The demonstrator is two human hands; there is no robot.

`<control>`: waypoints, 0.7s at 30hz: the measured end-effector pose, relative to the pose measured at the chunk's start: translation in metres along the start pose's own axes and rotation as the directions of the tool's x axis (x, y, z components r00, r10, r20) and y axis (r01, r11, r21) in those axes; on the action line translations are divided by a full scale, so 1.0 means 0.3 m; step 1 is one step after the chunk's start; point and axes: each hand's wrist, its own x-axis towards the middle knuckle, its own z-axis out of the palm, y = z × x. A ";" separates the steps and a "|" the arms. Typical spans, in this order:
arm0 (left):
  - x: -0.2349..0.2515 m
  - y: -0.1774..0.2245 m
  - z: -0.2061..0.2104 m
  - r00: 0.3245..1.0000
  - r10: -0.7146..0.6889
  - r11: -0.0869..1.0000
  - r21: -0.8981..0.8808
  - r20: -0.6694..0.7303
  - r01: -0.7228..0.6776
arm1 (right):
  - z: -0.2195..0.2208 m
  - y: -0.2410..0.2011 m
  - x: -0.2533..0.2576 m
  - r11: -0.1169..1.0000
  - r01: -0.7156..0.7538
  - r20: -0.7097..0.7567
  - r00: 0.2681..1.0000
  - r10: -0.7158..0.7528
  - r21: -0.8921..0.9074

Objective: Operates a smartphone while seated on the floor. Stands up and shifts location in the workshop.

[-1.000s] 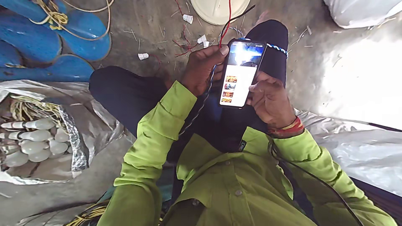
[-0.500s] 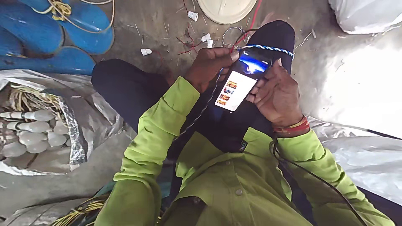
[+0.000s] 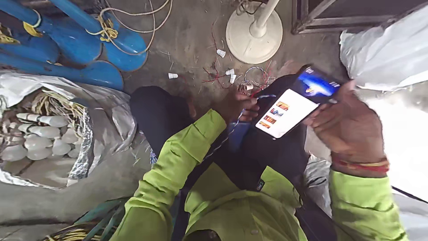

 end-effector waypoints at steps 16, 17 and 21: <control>0.015 0.028 0.034 0.975 -0.031 0.617 0.772 0.220 -0.155 | 0.232 0.018 1.168 0.875 -0.237 -0.169 0.969 0.181 -0.423; 0.004 0.017 0.043 0.983 0.035 0.592 0.788 0.183 -0.168 | 0.250 0.085 1.254 0.853 -0.285 -0.172 0.958 0.232 -0.437; -0.024 0.071 -0.030 0.966 0.247 0.644 0.758 -0.075 -0.106 | 0.314 0.371 1.598 0.869 -0.357 -0.175 0.933 0.314 -0.343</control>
